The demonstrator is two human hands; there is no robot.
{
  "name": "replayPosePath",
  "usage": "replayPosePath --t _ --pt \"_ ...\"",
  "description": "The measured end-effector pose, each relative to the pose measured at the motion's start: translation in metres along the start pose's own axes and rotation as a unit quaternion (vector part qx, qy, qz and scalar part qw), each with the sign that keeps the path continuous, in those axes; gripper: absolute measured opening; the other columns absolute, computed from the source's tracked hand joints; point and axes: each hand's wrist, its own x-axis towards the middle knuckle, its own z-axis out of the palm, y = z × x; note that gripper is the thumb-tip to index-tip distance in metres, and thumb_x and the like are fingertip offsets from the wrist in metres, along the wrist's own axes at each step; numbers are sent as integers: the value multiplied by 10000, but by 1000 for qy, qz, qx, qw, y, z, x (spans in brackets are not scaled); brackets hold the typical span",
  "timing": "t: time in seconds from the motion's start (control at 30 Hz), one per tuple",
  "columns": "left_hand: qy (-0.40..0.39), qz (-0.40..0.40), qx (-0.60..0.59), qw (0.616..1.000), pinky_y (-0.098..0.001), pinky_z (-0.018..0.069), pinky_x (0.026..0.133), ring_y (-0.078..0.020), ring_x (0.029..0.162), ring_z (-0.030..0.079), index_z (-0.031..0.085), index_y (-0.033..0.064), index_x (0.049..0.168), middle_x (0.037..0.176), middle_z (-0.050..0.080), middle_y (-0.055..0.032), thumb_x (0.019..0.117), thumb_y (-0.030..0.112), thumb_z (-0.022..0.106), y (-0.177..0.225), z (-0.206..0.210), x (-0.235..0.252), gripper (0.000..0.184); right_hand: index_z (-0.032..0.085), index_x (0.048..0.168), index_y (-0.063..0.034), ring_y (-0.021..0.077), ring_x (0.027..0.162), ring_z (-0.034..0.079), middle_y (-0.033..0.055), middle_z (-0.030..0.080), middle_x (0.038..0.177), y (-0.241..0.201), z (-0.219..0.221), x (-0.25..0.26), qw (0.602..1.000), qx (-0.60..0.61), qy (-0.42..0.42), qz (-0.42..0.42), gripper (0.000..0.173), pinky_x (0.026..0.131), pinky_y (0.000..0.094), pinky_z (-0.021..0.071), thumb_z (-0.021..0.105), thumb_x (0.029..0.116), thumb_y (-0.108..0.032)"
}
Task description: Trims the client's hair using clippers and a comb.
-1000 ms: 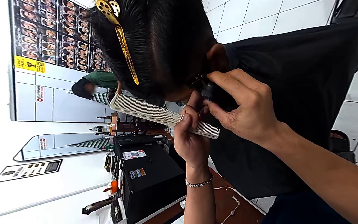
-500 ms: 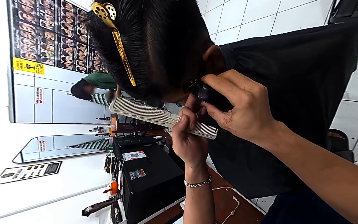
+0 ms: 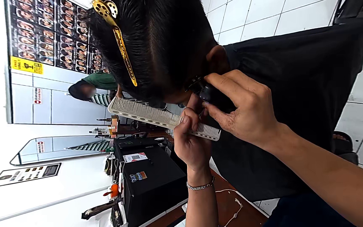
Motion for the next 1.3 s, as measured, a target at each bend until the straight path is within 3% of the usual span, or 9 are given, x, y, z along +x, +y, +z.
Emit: replayPosePath --t 0.4,0.77,0.87,0.93,0.97,1.03,1.13,1.2,1.3 --pt "-4 -6 9 1000 -325 459 1034 -151 1197 593 542 175 673 1114 681 -21 995 173 304 0 1 -1 401 740 1211 -51 220 896 680 107 695 975 3 -1 -2 1000 14 7 3 373 728 348 552 749 880 -222" --pt "14 -5 -9 1000 -307 478 961 -134 1082 602 522 188 654 1017 649 6 1000 177 310 -1 -1 -2 406 751 1208 -97 249 891 678 99 691 977 0 0 0 1000 -6 -8 -7 345 670 378 539 735 888 -223" --pt "-17 -33 28 999 -343 530 975 -161 1172 645 598 173 702 1185 710 -35 1026 211 322 4 -9 -10 427 737 1217 -61 223 922 681 99 702 1009 5 -7 -6 999 39 6 10 363 725 380 557 746 889 -216" --pt "-28 -60 50 997 -247 561 642 -74 739 675 641 188 761 875 717 13 1025 313 459 16 -18 -14 344 720 1221 -21 178 934 683 107 708 1030 11 -16 -12 996 71 35 40 378 782 334 571 748 904 -226" --pt "-33 -74 51 995 -192 465 493 -34 551 560 637 195 830 716 631 44 1001 369 542 26 -22 -16 262 712 1228 -7 154 941 681 112 709 1038 15 -22 -15 994 81 49 60 395 808 299 572 752 906 -231" --pt "-53 -81 98 990 -152 364 436 0 485 453 544 233 1052 679 569 84 969 427 628 49 -29 -18 228 702 1236 -3 113 964 673 107 703 1054 20 -34 -21 988 99 68 99 408 845 243 562 761 899 -226" --pt "-61 -15 328 943 -157 466 507 -7 588 547 365 162 1132 803 595 97 1077 278 448 71 -31 -9 153 689 1237 3 80 998 673 93 699 1084 28 -44 -32 979 132 87 127 411 869 206 572 774 890 -201" --pt "-53 56 496 865 -166 556 545 0 632 627 472 31 1108 848 632 61 1070 123 457 75 -32 -2 101 685 1234 16 70 997 673 93 692 1087 31 -48 -39 976 144 95 135 415 860 190 574 781 884 -186" --pt "-45 108 642 758 -143 565 571 30 652 638 622 -55 1067 834 650 -7 1017 153 551 72 -35 4 226 682 1237 12 56 963 672 92 690 1080 32 -54 -46 973 141 99 152 417 822 163 565 779 882 -185"
